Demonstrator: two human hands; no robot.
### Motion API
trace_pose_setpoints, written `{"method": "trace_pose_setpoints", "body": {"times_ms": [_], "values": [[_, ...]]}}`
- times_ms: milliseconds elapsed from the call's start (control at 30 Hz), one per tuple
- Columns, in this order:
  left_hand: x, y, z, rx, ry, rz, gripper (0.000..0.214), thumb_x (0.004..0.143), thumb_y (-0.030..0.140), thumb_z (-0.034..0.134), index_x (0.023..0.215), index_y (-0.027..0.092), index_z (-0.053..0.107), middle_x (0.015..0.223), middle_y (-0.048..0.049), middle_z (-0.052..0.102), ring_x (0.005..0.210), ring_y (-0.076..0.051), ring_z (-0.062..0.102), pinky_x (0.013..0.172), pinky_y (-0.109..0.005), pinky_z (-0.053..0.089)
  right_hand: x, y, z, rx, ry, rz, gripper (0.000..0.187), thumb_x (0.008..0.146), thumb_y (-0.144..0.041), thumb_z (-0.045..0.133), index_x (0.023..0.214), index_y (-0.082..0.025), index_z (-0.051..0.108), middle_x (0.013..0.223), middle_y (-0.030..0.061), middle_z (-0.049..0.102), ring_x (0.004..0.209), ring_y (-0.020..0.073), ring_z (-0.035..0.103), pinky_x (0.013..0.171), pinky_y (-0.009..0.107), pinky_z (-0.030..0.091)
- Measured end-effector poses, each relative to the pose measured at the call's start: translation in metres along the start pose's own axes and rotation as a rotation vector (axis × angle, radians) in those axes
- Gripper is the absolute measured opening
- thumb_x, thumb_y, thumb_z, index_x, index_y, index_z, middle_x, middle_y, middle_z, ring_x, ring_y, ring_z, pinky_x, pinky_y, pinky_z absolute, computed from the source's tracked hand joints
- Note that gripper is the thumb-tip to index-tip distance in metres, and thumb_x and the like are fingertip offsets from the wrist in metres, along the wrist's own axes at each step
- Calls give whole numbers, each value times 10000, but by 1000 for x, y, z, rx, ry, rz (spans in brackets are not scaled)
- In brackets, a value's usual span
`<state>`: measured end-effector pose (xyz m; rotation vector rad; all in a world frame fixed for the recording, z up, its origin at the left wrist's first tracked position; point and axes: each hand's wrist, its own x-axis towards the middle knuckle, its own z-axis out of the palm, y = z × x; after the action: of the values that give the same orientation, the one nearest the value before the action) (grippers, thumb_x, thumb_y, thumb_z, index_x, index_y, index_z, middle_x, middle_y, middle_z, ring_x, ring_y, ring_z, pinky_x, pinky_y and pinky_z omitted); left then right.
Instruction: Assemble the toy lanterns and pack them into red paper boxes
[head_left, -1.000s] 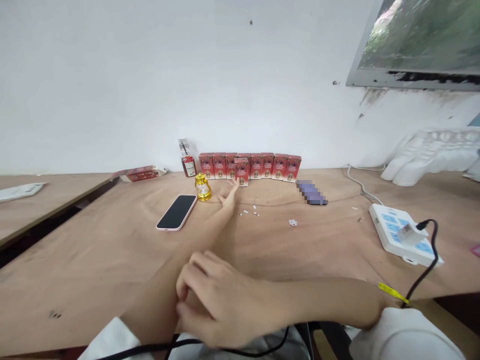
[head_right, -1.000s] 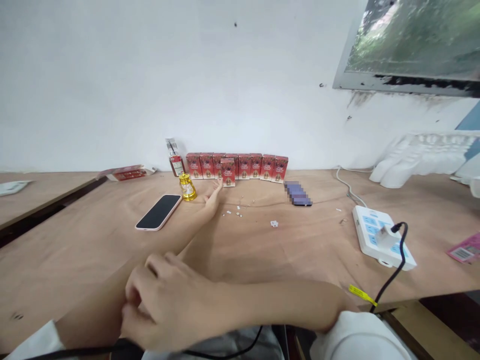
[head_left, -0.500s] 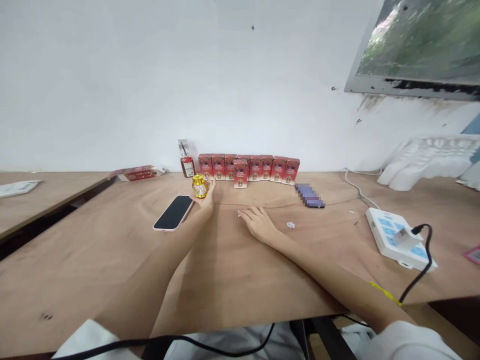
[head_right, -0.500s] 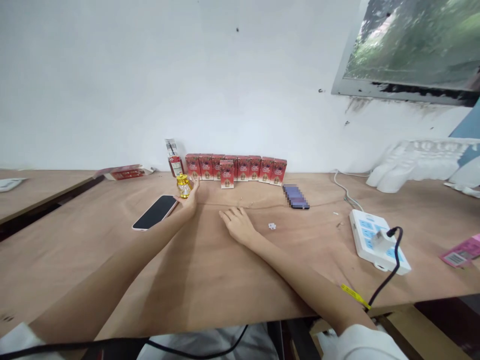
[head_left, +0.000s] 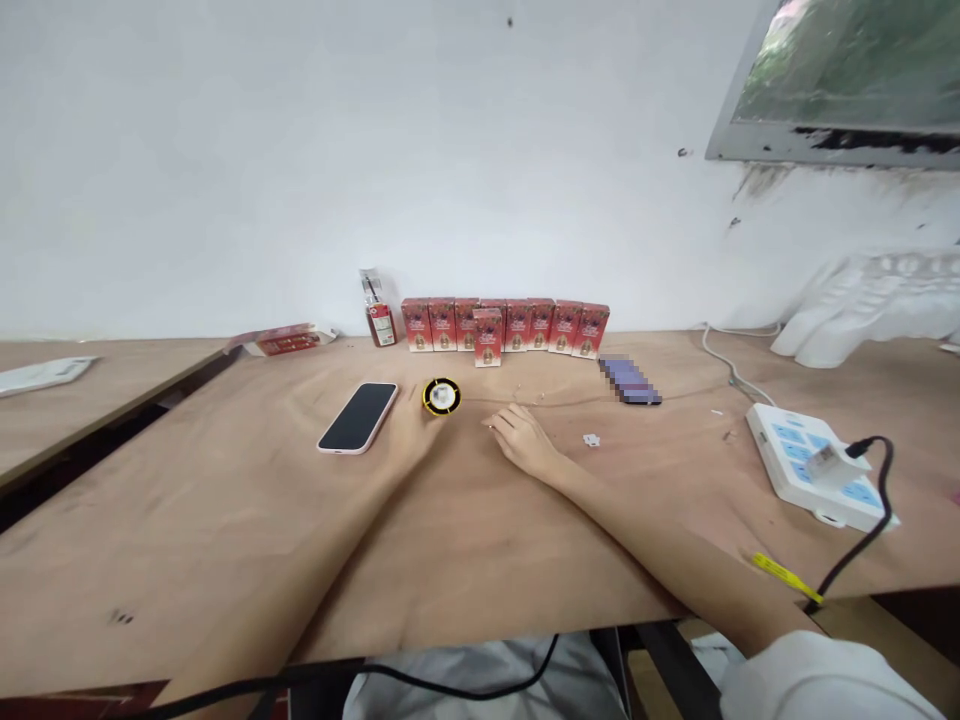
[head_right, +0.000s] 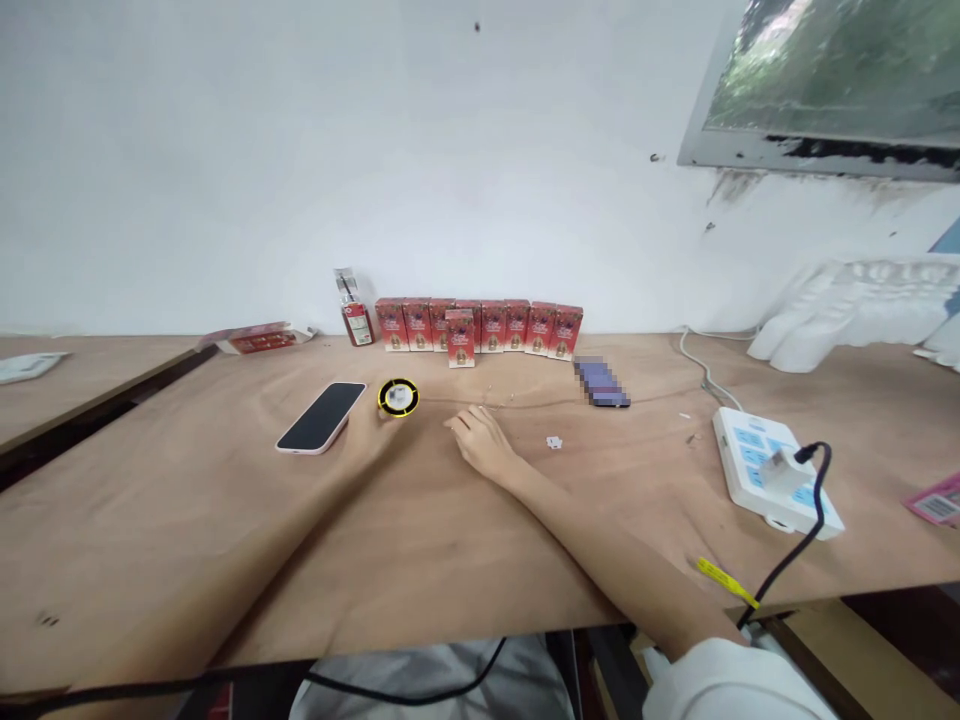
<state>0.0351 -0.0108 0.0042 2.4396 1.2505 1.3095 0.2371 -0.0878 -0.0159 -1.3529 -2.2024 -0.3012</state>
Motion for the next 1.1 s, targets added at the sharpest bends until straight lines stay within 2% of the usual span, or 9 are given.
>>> {"method": "trace_pose_setpoints", "body": {"times_ms": [67, 133, 233, 433, 567, 700, 967, 1100], "values": [[-11, 3, 2, -163, -15, -6, 344, 764, 323, 621, 1068, 180, 547, 1080, -89, 637, 1009, -249, 593, 870, -387, 477, -3, -4, -1, 209, 183, 49, 166, 910, -167, 466, 967, -153, 621, 882, 73, 664, 835, 181, 572, 794, 311, 448], [-17, 8, 4, -232, -42, 7, 326, 757, 333, 638, 1032, 177, 556, 1049, -75, 647, 975, -234, 604, 855, -367, 483, -5, -11, -2, 382, 365, 129, 124, 900, -221, 504, 948, -168, 606, 833, 49, 657, 736, 155, 573, 737, 289, 470], [-21, 18, 4, -213, -116, 86, 310, 759, 276, 638, 1043, 178, 558, 1051, -69, 640, 986, -226, 590, 856, -345, 473, -6, -22, -7, 491, 513, 181, 150, 899, -257, 514, 989, -178, 605, 807, 37, 644, 695, 140, 573, 699, 279, 485], [-27, 29, 4, -131, -178, 136, 302, 752, 277, 652, 1034, 195, 583, 1027, -66, 625, 986, -240, 559, 846, -358, 447, -7, -31, -11, 471, 488, 1, 190, 916, -260, 490, 889, -201, 668, 803, 51, 663, 757, 154, 605, 710, 303, 491], [-30, 31, 6, -57, -242, 186, 340, 763, 275, 648, 1091, 223, 576, 1074, -59, 617, 1021, -229, 548, 863, -346, 413, -8, -29, -6, 390, 466, -14, 174, 908, -251, 499, 908, -199, 665, 821, 62, 697, 745, 167, 607, 730, 340, 486], [-30, 34, 5, -13, -253, 194, 344, 759, 249, 642, 1097, 236, 579, 1085, -57, 621, 1032, -227, 548, 854, -337, 391, -10, -26, -5, 360, 431, -54, 181, 904, -228, 492, 892, -205, 672, 841, 68, 704, 773, 173, 613, 754, 350, 482], [-30, 35, 4, -12, -228, 186, 332, 755, 259, 643, 1080, 229, 579, 1066, -51, 625, 1009, -221, 553, 850, -340, 398, -10, -29, -8, 350, 436, -18, 177, 901, -234, 489, 922, -204, 661, 872, 72, 701, 796, 180, 617, 748, 337, 484], [-28, 33, 4, -119, -192, 128, 320, 735, 261, 647, 1043, 212, 574, 1031, -53, 625, 1004, -228, 554, 850, -344, 435, -9, -23, -9, 364, 447, 152, 205, 911, -291, 456, 997, -192, 614, 922, 86, 661, 781, 178, 598, 754, 334, 481]]}}
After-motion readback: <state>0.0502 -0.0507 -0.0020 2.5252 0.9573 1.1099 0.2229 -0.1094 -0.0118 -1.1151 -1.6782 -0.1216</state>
